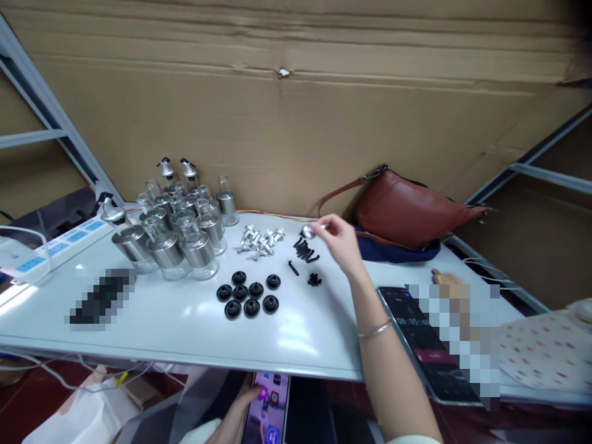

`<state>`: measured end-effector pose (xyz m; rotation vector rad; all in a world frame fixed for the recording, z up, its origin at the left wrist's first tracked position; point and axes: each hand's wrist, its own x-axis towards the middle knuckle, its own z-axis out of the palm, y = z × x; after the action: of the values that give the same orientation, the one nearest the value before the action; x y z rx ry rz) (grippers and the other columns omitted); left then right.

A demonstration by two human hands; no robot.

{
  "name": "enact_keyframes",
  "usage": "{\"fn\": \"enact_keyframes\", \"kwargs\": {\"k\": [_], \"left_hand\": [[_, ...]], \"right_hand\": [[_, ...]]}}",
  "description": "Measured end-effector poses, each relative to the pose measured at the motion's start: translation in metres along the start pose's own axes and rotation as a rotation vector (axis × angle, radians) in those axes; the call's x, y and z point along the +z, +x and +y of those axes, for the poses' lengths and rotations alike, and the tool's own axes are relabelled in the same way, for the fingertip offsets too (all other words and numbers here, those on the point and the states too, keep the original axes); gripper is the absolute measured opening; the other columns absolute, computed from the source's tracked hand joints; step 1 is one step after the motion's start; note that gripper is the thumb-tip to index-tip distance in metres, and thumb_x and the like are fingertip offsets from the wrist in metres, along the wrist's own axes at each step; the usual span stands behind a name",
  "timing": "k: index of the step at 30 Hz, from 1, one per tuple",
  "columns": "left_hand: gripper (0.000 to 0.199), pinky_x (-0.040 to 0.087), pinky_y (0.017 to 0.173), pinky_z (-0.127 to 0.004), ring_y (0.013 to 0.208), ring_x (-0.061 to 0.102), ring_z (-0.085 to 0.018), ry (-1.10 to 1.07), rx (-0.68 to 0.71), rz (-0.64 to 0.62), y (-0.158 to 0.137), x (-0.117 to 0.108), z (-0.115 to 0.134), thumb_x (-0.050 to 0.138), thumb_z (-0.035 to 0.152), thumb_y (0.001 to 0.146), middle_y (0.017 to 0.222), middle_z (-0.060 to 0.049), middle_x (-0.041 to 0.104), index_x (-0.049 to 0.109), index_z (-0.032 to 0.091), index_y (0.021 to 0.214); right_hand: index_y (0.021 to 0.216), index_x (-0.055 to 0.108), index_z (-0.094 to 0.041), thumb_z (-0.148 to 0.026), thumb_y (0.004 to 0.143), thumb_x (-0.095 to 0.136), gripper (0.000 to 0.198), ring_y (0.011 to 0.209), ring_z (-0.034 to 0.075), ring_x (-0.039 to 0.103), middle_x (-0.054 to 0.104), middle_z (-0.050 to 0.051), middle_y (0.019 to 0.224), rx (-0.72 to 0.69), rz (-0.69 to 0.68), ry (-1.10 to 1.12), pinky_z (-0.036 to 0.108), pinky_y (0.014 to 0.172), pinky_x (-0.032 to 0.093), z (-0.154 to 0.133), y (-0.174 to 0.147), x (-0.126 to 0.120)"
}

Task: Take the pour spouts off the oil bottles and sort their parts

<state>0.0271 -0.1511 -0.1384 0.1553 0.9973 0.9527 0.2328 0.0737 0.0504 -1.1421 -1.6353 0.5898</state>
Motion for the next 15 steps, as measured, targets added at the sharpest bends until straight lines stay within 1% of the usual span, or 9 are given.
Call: {"fn": "enact_keyframes", "kwargs": {"k": [2,3,5,7,8,10,11,13,15], "left_hand": [[0.057,0.034,0.107,-0.043,0.119,0.054,-0.035,-0.026,-0.008,-0.006,-0.008,0.002,-0.004,0.079,0.022,0.055,0.107,-0.011,0.07,0.061,0.017,0.109],[0.06,0.035,0.105,-0.043,0.117,0.056,-0.035,-0.045,-0.02,-0.012,-0.013,0.003,-0.005,0.077,0.026,0.059,0.111,-0.011,0.068,0.058,0.017,0.115],[0.064,0.038,0.103,-0.043,0.114,0.059,-0.032,-0.077,-0.059,-0.04,-0.022,0.006,-0.004,0.072,0.03,0.068,0.114,-0.01,0.067,0.05,0.017,0.126],[0.062,0.04,0.1,-0.041,0.11,0.062,-0.03,-0.08,-0.088,-0.073,-0.029,0.008,0.0,0.068,0.028,0.072,0.112,-0.009,0.068,0.045,0.017,0.129],[0.059,0.04,0.099,-0.039,0.108,0.062,-0.029,-0.071,-0.089,-0.084,-0.031,0.01,0.003,0.067,0.026,0.073,0.11,-0.008,0.069,0.046,0.016,0.128],[0.048,0.041,0.097,-0.037,0.105,0.064,-0.028,-0.055,-0.072,-0.08,-0.033,0.012,0.009,0.065,0.025,0.073,0.104,-0.007,0.071,0.052,0.015,0.118],[0.041,0.041,0.096,-0.037,0.104,0.064,-0.028,-0.048,-0.065,-0.066,-0.033,0.013,0.011,0.065,0.025,0.073,0.1,-0.007,0.071,0.054,0.014,0.111],[0.033,0.042,0.094,-0.035,0.103,0.064,-0.028,-0.032,-0.059,-0.037,-0.031,0.014,0.013,0.065,0.024,0.071,0.095,-0.006,0.072,0.055,0.014,0.101],[0.032,0.042,0.093,-0.035,0.104,0.063,-0.028,-0.023,-0.062,-0.029,-0.029,0.014,0.013,0.066,0.024,0.07,0.093,-0.006,0.072,0.054,0.013,0.098]], "right_hand": [[0.083,0.049,-0.022,-0.055,0.083,0.047,0.033,0.072,0.015,0.059,0.061,0.003,0.081,0.023,0.117,0.036,0.027,0.066,0.046,0.006,0.005,-0.012],[0.084,0.048,-0.022,-0.058,0.085,0.041,0.036,0.074,0.015,0.059,0.061,0.004,0.084,0.033,0.141,0.041,0.027,0.067,0.047,0.009,0.007,-0.016],[0.085,0.047,-0.022,-0.058,0.087,0.034,0.039,0.075,0.015,0.06,0.063,0.005,0.084,0.051,0.116,0.021,0.028,0.067,0.047,0.013,0.008,-0.018],[0.083,0.049,-0.021,-0.053,0.088,0.037,0.034,0.069,0.016,0.06,0.063,0.004,0.076,0.064,0.015,-0.049,0.028,0.065,0.046,0.014,0.004,-0.013],[0.081,0.051,-0.02,-0.048,0.087,0.042,0.03,0.066,0.016,0.059,0.063,0.004,0.071,0.068,-0.048,-0.101,0.028,0.064,0.046,0.013,0.002,-0.009],[0.074,0.055,-0.019,-0.037,0.083,0.053,0.02,0.063,0.017,0.057,0.062,0.003,0.064,0.072,-0.179,-0.223,0.028,0.065,0.044,0.01,-0.005,0.003],[0.072,0.058,-0.018,-0.031,0.079,0.059,0.015,0.064,0.017,0.057,0.063,0.004,0.064,0.072,-0.236,-0.286,0.029,0.066,0.043,0.008,-0.008,0.008],[0.073,0.064,-0.018,-0.021,0.071,0.067,0.005,0.068,0.019,0.059,0.065,0.005,0.069,0.074,-0.329,-0.401,0.028,0.068,0.041,0.006,-0.014,0.018],[0.076,0.068,-0.018,-0.013,0.067,0.068,0.01,0.071,0.019,0.06,0.067,0.005,0.073,0.078,-0.402,-0.496,0.027,0.068,0.04,0.004,-0.017,0.024]]}}
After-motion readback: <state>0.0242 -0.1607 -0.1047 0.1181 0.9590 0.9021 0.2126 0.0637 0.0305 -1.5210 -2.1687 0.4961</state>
